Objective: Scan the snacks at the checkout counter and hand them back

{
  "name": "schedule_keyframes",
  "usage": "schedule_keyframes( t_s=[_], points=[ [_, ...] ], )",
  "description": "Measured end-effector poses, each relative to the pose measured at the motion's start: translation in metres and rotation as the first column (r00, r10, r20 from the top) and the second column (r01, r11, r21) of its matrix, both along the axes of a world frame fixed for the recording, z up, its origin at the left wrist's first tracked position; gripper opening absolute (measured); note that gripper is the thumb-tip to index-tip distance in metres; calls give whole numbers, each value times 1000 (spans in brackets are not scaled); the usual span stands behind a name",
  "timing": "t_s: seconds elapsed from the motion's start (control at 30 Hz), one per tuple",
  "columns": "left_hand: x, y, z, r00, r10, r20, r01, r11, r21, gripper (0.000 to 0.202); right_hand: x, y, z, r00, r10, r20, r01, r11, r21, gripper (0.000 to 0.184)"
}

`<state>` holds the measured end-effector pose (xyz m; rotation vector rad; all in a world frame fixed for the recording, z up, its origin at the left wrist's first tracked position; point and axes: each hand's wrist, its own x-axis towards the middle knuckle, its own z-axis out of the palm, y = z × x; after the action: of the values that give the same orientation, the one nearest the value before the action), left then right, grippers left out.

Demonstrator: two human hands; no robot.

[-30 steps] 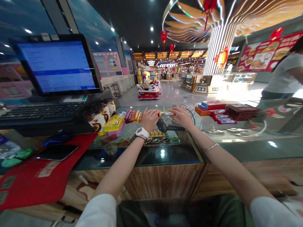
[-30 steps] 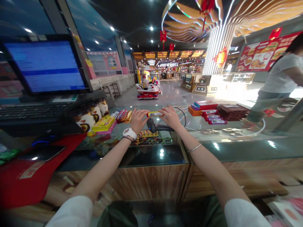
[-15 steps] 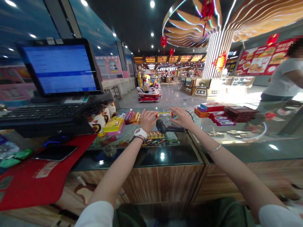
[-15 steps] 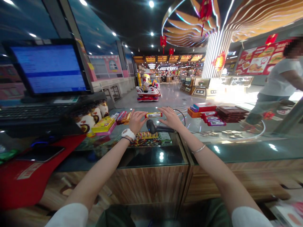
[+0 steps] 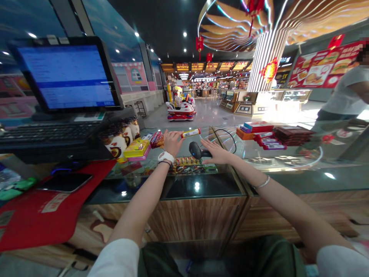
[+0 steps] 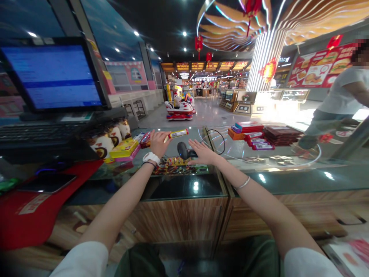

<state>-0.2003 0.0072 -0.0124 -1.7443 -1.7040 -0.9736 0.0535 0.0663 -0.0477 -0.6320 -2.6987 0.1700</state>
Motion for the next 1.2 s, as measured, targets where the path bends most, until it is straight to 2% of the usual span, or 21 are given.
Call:
schedule_keyframes(
  t_s=[0.17,0.33,0.5,0.73,0.97,1.07,1.2],
  points=[
    [-2,1,-1,1000,-10,11,10,1000,-7,24,-5,-1,-11,997,-12,75,12,1000,-5,99],
    [0,-1,-2,1000,-22,10,22,999,-37,24,-6,1,-6,998,30,62,-31,999,19,71],
    [-1,-1,-3,999,-15,36,16,999,-45,24,-7,-5,1,999,20,40,-24,995,94,63],
    [-3,0,-2,999,-13,42,15,999,-49,26,-4,-30,23,991,-121,-51,130,970,208,57],
    [-3,-2,-2,999,-10,33,11,1000,-23,25,4,-32,38,933,-345,-101,358,917,177,31],
    [-3,-3,-2,1000,-10,21,10,999,-35,25,6,-33,43,908,-403,-118,418,894,161,30],
    [-3,-4,-3,1000,-6,6,6,999,-49,23,7,-38,47,898,-425,-115,440,883,164,33]
  ],
)
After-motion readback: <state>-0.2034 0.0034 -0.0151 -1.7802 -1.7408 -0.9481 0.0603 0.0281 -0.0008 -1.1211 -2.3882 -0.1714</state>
